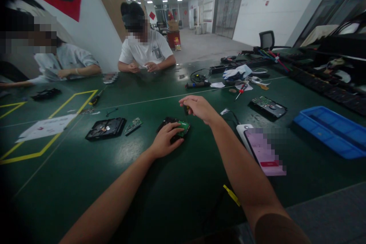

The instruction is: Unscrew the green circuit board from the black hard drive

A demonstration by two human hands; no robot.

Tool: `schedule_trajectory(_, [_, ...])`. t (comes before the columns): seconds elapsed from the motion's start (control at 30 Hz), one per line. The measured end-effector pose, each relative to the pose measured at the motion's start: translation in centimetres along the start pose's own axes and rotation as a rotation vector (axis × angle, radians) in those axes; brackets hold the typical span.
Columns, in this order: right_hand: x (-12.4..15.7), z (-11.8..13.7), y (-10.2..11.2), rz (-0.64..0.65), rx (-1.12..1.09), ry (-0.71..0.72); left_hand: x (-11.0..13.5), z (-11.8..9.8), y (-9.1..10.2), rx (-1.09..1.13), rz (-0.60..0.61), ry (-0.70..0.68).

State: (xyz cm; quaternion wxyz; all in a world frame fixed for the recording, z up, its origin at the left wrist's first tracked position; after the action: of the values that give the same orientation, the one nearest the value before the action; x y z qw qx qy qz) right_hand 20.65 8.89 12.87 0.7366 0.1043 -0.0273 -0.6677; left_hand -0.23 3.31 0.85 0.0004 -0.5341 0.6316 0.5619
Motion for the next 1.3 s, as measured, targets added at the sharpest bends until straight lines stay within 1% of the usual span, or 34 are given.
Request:
schedule_trajectory(0.17, [-0.16,-0.26,-0.05,-0.023,0.004,0.015,-0.02,0.00,-0.01,-0.008,0.010,0.003])
schedule_trajectory(0.33, [-0.13,-0.87,-0.15,-0.075,0.026,-0.014,0.06,0.12,-0.07,-0.011,0.012,0.003])
schedule_trajectory(0.4, [-0.12,-0.99,-0.17,-0.080,0.023,0.005,0.09,0.16,-0.11,-0.008,0.006,0.001])
schedule_trajectory(0.53, [-0.07,-0.76,-0.18,-0.034,0.022,0.070,0.07,0.13,-0.17,0.000,-0.009,-0.004])
schedule_trajectory(0.63, [-0.08,-0.49,-0.24,0.007,-0.018,0.023,0.01,0.10,-0.15,-0.001,-0.003,-0.005])
schedule_trajectory(0.7, [-0.14,-0.41,-0.29,0.008,-0.056,-0.027,-0.01,0.10,-0.11,-0.001,0.003,-0.005])
schedule_trajectory(0.8, [-0.30,-0.52,-0.38,-0.005,-0.087,-0.051,0.00,0.12,-0.06,0.000,0.005,-0.004])
schedule_trajectory(1.07, [-0.31,-0.92,-0.31,-0.084,-0.044,-0.048,0.00,-0.12,0.02,0.003,-0.008,-0.009])
schedule_trajectory(1.3, [-0.24,-0.30,-0.08,-0.102,0.029,0.024,-0.05,-0.06,0.07,0.000,0.002,0.000])
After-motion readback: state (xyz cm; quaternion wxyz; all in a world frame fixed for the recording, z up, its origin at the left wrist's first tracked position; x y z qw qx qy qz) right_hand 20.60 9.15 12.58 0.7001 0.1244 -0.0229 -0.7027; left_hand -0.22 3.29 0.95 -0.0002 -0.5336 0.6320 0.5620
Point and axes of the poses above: each hand's wrist, its own x-axis away from the middle knuckle, its own y-axis out of the back of the hand, z = x × y, the point moved 2 cm from there along -x, towards the middle knuckle, and after that the axes turned 11 degrees about -z, right-handed, at the moved point
